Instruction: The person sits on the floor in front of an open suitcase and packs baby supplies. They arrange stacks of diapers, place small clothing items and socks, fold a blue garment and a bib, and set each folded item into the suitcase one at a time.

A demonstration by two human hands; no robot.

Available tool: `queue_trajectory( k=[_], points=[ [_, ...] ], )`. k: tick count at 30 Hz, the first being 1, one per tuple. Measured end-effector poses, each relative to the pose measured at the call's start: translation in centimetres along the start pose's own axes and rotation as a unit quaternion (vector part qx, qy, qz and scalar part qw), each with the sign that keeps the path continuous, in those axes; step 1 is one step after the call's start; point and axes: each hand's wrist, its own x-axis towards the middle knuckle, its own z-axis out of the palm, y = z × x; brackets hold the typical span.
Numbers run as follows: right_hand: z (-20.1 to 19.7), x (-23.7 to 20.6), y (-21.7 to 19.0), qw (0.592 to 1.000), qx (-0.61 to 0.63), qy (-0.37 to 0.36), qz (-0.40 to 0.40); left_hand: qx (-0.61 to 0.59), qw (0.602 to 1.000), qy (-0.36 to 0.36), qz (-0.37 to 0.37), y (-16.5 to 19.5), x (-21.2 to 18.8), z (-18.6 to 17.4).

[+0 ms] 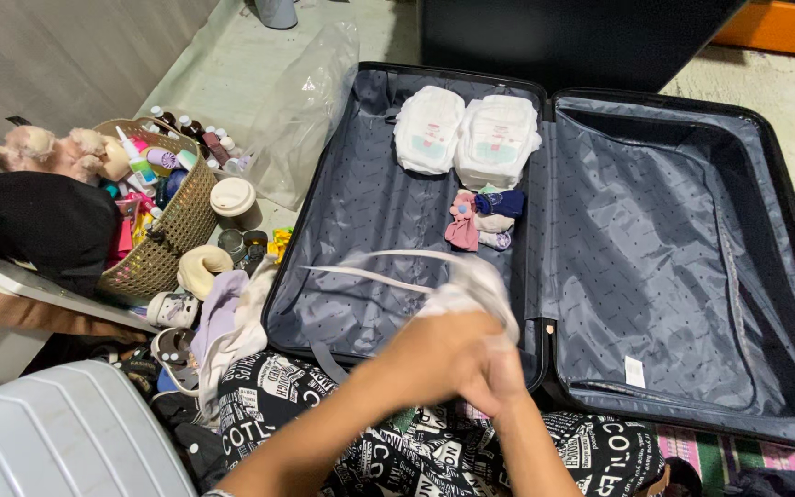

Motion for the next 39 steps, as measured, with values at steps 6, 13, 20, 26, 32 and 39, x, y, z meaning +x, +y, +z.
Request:
queue_trajectory(
  k=[6,13,20,26,32,39],
  points=[
    [-2.5,-0.9,-1.8,0.974,0.088,0.101,-0.183,-0.089,0.986,-0.140,0.000,2.7,-2.1,4.5],
    [-3.2,-2.0,-2.1,0.948,0.108,0.158,-0.256,-0.159,0.980,-0.111,-0.034,2.4,-3.2,4.1],
    [-2.8,-2.5,-0.9,0.983,0.078,0.073,-0.152,-0.046,0.973,0.090,-0.208,0.2,-3.5,3.8],
    [-2.2,-1.6,-1.1,0.988,0.076,0.030,-0.129,-0.090,0.925,0.080,-0.361,-2.9,-5.3,4.9],
    [-2.6,-1.7,-1.7,0.990,0.074,0.016,-0.115,-0.224,0.860,0.021,-0.458,-6.1,-7.6,7.6],
    [-3.3,-1.9,-1.9,0.996,0.051,-0.014,-0.077,-0.457,0.756,0.105,-0.456,-7.8,-8.6,9.8]
  ],
)
